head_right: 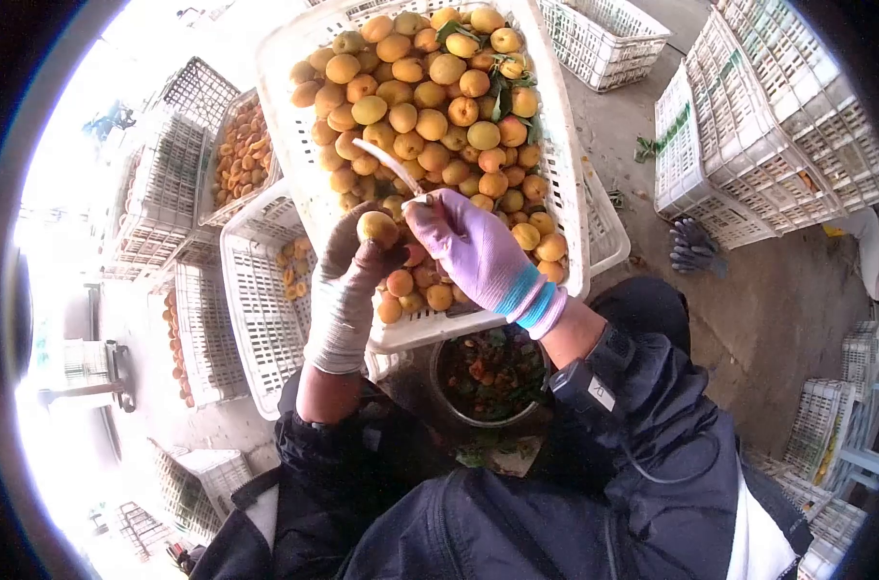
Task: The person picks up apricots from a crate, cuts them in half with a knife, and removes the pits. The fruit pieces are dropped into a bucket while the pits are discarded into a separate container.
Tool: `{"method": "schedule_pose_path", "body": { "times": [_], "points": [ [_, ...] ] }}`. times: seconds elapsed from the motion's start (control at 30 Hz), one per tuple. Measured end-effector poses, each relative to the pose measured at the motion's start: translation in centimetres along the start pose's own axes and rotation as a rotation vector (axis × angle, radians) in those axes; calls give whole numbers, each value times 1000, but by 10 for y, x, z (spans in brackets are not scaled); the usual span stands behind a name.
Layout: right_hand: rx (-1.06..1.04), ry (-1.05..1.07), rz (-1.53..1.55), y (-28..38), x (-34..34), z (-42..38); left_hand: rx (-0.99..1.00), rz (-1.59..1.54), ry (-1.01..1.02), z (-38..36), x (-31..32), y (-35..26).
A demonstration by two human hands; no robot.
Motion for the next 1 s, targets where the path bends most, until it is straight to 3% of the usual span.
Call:
{"method": "schedule_pose_path", "body": {
  "times": [0.07,0.13,0.23,0.6,0.77,1.0],
  "points": [
    [-58,-26,-295,2,4,-5,-28,-26,-28,0,-4,-2],
    [13,91,-328,3,8,-7,3,-59,-60,4,-9,-4],
    [-53,40,-513,5,13,-10,72,-4,-80,5,-10,-8],
    [-167,-49,-645,14,21,-13,96,-94,-111,6,-13,-7],
    [-201,-74,-711,2,21,-19,201,-13,-48,1,-4,-8],
    [-145,-8,-736,3,30,-19,98,-79,-98,-1,-2,4]
  ]
}}
Point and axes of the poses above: each hand's wrist, its own z-axis towards the middle knuckle, its own x-axis out of the palm, y = z × x, the point moved 3 cm from there along z, towards the middle knuckle, and after that the axes turned 10 degrees about -z, right-handed, at the moved point
